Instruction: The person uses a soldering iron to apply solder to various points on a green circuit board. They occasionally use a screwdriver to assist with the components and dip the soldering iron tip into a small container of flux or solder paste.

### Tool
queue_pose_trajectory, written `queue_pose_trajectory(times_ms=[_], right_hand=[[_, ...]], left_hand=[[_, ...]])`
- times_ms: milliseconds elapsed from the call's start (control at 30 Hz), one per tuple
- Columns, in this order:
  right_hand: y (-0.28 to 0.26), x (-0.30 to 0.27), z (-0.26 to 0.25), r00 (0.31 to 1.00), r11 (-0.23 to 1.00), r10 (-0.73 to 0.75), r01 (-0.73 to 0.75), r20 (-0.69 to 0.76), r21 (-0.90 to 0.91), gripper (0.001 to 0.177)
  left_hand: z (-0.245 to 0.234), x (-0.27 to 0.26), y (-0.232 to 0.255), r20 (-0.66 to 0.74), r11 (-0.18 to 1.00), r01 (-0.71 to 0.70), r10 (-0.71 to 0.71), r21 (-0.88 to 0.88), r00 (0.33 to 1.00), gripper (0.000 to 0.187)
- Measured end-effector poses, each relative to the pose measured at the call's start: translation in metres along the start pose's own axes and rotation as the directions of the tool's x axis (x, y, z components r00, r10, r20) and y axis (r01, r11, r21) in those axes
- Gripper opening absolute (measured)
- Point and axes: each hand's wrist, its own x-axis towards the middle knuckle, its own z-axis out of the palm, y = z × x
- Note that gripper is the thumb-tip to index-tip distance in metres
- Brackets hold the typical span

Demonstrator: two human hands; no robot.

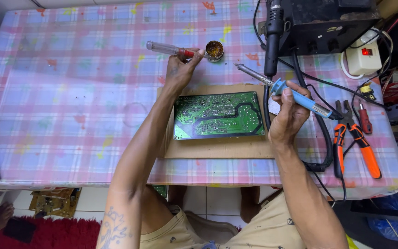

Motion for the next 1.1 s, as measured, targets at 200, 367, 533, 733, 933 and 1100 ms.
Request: queue_pose_trajectory(times_ms=[200,367,533,733,933,1100], right_hand=[[-0.006,-0.005,0.008,0.959,0.952,0.266,-0.245,-0.097,0.182,0.032],[0.001,-0.017,0.016,0.961,0.952,0.266,-0.250,-0.079,0.175,0.032],[0.013,-0.031,0.022,0.976,0.967,0.209,-0.198,-0.054,0.163,0.033],[0.015,-0.033,0.020,0.979,0.963,0.190,-0.170,-0.076,0.207,0.032],[0.014,-0.032,0.021,0.974,0.962,0.213,-0.194,-0.082,0.194,0.032],[0.013,-0.030,0.021,0.971,0.963,0.225,-0.208,-0.086,0.172,0.031]], left_hand=[[-0.022,-0.050,0.043,0.139,0.998,-0.011,0.002,0.064,0.990,0.029],[-0.026,-0.082,0.037,0.143,0.997,-0.066,0.059,0.046,0.988,0.025],[-0.022,-0.093,0.025,0.163,0.985,-0.172,0.168,0.009,0.972,0.030],[-0.020,-0.101,0.020,0.202,0.913,-0.393,0.367,0.107,0.908,0.016],[-0.027,-0.102,0.023,0.205,0.936,-0.344,0.323,0.078,0.924,0.021],[-0.025,-0.104,0.019,0.207,0.922,-0.375,0.350,0.099,0.914,0.019]])
